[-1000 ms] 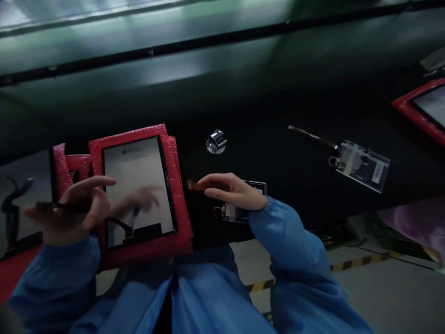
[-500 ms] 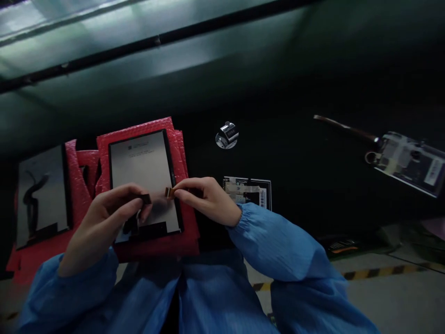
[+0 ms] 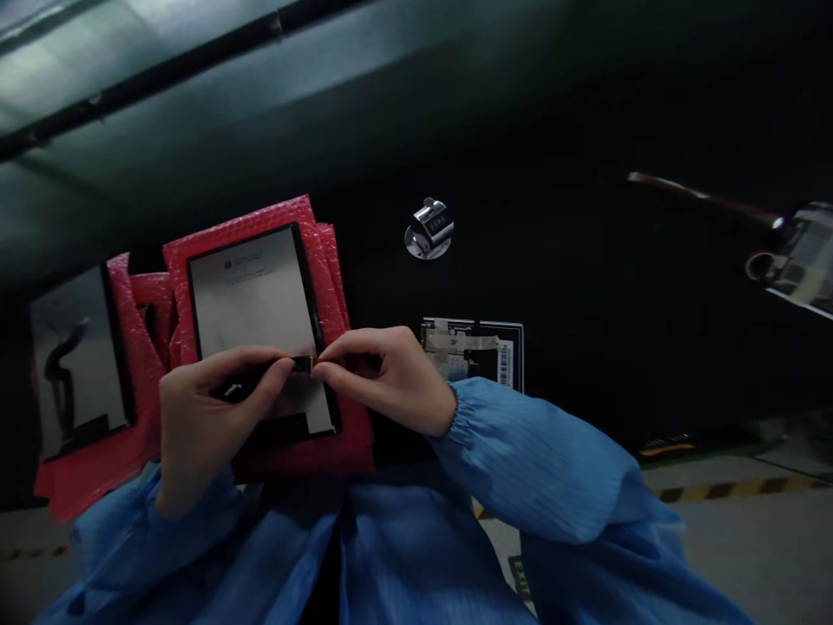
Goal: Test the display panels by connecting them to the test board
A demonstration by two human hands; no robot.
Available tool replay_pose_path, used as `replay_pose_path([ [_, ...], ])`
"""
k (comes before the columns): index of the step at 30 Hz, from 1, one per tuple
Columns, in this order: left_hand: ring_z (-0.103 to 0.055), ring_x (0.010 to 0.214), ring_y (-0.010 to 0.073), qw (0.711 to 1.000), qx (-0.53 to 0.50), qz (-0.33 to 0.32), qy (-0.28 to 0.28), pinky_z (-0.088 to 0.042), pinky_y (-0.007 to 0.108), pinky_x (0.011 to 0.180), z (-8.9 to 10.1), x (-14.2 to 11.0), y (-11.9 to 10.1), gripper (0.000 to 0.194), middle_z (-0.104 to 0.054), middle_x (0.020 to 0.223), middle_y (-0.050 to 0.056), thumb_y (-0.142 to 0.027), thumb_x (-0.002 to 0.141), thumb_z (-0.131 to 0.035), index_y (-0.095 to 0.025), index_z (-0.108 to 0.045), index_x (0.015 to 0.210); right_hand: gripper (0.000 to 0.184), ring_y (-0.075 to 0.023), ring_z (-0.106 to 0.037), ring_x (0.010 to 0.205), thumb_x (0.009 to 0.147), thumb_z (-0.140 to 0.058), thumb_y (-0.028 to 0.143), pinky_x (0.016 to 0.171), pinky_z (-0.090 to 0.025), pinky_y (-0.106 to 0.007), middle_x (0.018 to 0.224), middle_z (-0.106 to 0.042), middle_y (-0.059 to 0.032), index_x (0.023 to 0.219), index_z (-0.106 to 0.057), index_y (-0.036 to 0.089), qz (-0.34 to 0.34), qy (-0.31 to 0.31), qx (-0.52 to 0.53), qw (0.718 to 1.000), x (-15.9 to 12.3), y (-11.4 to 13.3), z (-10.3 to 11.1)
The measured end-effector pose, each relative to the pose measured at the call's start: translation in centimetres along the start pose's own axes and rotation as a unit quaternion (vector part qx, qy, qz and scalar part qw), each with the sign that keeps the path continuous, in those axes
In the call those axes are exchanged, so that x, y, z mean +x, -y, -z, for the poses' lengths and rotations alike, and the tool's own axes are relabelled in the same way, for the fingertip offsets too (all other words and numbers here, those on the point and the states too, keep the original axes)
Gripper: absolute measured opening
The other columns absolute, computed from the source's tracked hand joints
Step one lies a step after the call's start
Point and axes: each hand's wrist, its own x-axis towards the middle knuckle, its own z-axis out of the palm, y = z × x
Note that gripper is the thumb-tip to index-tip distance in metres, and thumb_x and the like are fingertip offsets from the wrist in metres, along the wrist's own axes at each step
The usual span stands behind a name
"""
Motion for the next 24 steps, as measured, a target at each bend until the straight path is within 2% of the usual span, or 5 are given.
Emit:
replay_pose_path([
  [6, -0.07, 0.067, 0.0134, 0.999, -0.028, -0.005, 0.035, -0.055, 0.021, 0.063, -0.12, 0.11, -0.3, 0.007, -0.077, 0.078, -0.005, -0.023, 0.083, -0.069, -0.024, -0.076, 0.079, 0.008, -0.0092, -0.058, 0.062, 0.084, -0.068, 0.02, 0.054, -0.044, -0.02, 0.072, -0.069, -0.0011, 0.083, -0.074, 0.014, 0.029, -0.017, -0.073, 0.997, -0.09, -0.15, -0.24],
  [9, -0.07, 0.064, 0.0129, 0.997, -0.067, 0.014, 0.043, -0.054, 0.02, 0.059, -0.01, 0.25, -0.29, 0.008, -0.076, 0.076, -0.004, -0.022, 0.082, -0.069, -0.022, -0.076, 0.078, 0.009, -0.0087, -0.059, 0.062, 0.085, -0.068, 0.02, 0.053, -0.043, -0.018, 0.073, -0.069, -0.0014, 0.084, -0.074, 0.013, 0.031, -0.004, -0.047, 0.998, -0.1, -0.13, -0.19],
  [14, -0.068, 0.06, 0.0129, 0.996, -0.081, 0.038, 0.015, -0.053, 0.02, 0.054, 0.05, 0.29, -0.05, 0.007, -0.076, 0.073, -0.003, -0.024, 0.081, -0.07, -0.021, -0.076, 0.077, 0.015, -0.0102, -0.062, 0.065, 0.085, -0.07, 0.028, 0.056, -0.046, -0.019, 0.075, -0.07, -0.0025, 0.084, -0.074, 0.013, 0.002, 0.011, 0.024, 1.0, -0.1, -0.07, -0.02],
  [18, -0.068, 0.06, 0.0129, 0.996, -0.076, 0.041, 0.015, -0.053, 0.021, 0.056, -0.2, 0.39, 0.0, 0.008, -0.075, 0.072, -0.002, -0.025, 0.081, -0.071, -0.021, -0.075, 0.076, 0.02, -0.0118, -0.063, 0.067, 0.084, -0.073, 0.034, 0.057, -0.049, -0.021, 0.076, -0.071, -0.0028, 0.084, -0.074, 0.015, -0.019, 0.01, 0.04, 0.999, -0.09, -0.02, -0.01],
  [24, -0.065, 0.056, 0.0124, 0.996, -0.077, 0.052, 0.018, -0.052, 0.021, 0.052, -0.39, 0.36, -0.19, 0.008, -0.074, 0.069, -0.003, -0.026, 0.08, -0.07, -0.021, -0.075, 0.075, 0.017, -0.011, -0.063, 0.066, 0.084, -0.073, 0.031, 0.057, -0.05, -0.02, 0.075, -0.071, -0.002, 0.083, -0.075, 0.015, -0.009, 0.003, 0.044, 0.999, 0.01, 0.02, 0.02],
])
